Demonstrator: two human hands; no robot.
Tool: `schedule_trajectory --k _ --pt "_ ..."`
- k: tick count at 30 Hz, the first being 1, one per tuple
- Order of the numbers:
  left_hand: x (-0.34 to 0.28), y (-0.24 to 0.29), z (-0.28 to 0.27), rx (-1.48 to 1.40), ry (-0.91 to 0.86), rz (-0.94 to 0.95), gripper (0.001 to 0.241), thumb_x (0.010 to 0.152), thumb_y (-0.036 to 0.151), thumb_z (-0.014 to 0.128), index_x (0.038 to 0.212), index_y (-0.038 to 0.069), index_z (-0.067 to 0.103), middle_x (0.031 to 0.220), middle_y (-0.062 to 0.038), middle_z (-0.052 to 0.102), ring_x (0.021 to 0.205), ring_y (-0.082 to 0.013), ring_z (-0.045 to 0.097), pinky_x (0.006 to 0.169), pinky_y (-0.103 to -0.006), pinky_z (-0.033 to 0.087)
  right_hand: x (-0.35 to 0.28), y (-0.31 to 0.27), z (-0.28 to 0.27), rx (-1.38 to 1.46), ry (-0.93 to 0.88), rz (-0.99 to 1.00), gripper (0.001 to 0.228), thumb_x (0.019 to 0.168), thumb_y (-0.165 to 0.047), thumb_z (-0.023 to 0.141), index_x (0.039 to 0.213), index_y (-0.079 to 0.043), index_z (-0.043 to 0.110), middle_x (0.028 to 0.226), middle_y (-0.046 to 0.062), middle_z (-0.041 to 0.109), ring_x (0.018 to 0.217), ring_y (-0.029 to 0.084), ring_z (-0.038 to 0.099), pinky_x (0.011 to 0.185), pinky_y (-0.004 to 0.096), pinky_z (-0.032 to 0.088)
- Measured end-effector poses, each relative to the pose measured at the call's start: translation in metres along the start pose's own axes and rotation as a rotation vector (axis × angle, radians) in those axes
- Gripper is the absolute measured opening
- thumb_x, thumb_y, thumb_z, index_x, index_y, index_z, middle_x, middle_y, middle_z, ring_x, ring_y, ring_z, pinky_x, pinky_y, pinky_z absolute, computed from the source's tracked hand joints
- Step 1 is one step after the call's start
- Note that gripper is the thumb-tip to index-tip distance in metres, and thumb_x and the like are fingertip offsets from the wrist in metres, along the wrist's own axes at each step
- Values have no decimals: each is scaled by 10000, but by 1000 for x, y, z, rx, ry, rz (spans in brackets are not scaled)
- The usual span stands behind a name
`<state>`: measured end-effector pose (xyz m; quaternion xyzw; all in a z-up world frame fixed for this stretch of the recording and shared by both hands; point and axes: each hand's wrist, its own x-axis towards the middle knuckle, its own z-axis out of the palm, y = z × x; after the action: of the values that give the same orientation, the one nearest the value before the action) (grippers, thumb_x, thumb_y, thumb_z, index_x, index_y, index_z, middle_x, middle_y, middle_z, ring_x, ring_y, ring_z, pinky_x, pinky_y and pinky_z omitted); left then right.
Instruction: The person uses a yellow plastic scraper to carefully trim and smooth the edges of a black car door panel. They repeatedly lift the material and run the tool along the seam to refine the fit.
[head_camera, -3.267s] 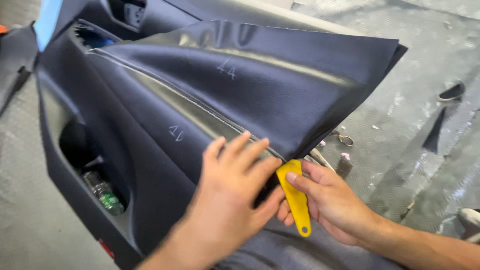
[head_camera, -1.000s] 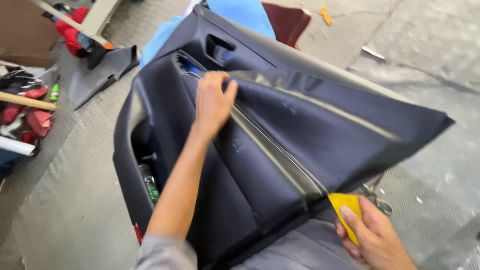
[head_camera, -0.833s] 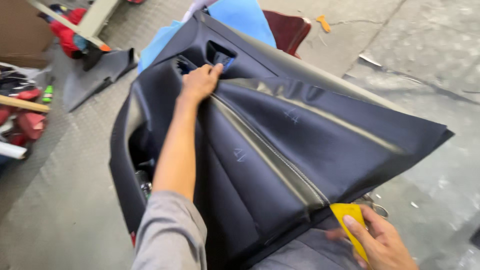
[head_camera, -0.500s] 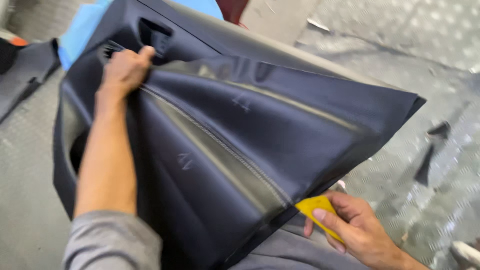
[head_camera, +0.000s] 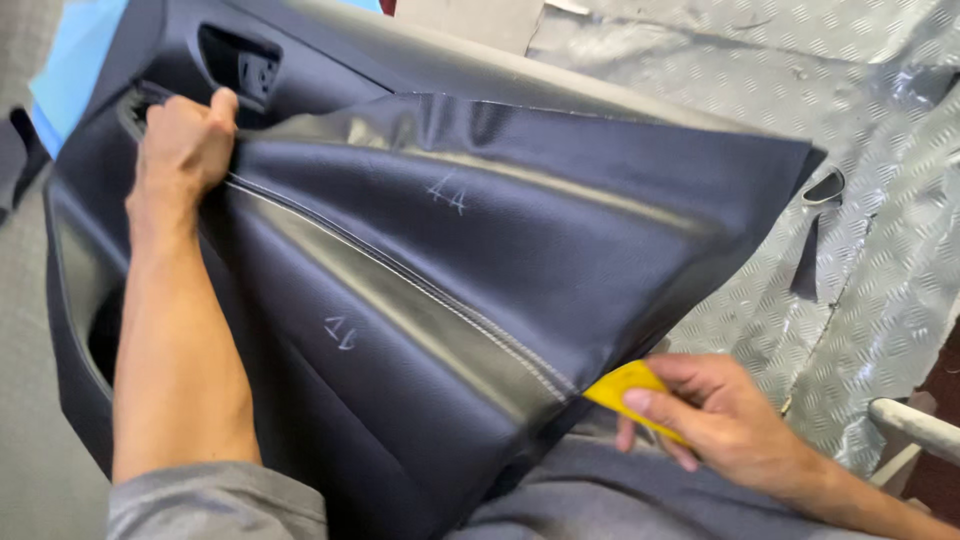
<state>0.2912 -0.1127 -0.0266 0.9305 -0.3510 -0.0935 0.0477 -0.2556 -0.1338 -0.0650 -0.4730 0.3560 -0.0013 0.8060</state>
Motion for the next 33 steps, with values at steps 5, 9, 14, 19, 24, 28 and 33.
schedule_trajectory --k 5,9,14,19,24,28,33 --pt "-1 4 13 -15 -17 -50 589 998 512 513 1049 -32 734 1169 -377 627 1129 -526 583 1007 -536 431 -1 2 -6 46 6 -23 248 966 -177 608 1076 29 692 776 141 809 417 68 477 406 226 403" --pt "0 -7 17 -69 56 -61 518 949 492 551 1016 21 757 1145 -334 632 1092 -505 585 961 -519 436 -10 6 -3 -24 22 110 314 938 -224 562 1181 -67 682 705 116 816 381 76 463 384 226 395" --pt "10 -13 22 -50 47 1 538 989 507 564 1013 3 752 1070 -358 653 1066 -503 615 967 -517 446 -17 8 7 61 30 73 248 1004 -225 541 1086 -20 653 769 60 744 481 80 558 418 234 435" --pt "18 -26 28 -42 61 -31 555 976 480 579 943 -54 727 1039 -345 657 1025 -502 630 942 -528 449 -6 3 15 81 18 -5 219 996 -207 537 1027 -22 650 708 47 694 471 67 489 446 229 402" --pt "28 -42 37 -30 109 4 527 980 469 593 972 -39 735 1009 -361 645 996 -508 615 913 -535 448 -1 2 17 28 50 37 220 986 -212 537 1025 -36 663 689 42 680 460 65 478 437 233 402" --pt "20 -33 32 -44 167 138 454 1026 409 619 992 -23 753 967 -326 682 941 -478 646 939 -536 464 -2 2 18 34 61 28 220 996 -211 545 1009 -20 653 694 44 686 467 67 484 440 233 401" --pt "-49 53 0 -10 680 769 188 925 30 751 1090 -54 718 1085 -240 692 988 -421 643 846 -534 510 -1 7 12 50 144 38 221 910 -172 628 1091 -56 678 741 34 709 478 84 536 446 252 424"
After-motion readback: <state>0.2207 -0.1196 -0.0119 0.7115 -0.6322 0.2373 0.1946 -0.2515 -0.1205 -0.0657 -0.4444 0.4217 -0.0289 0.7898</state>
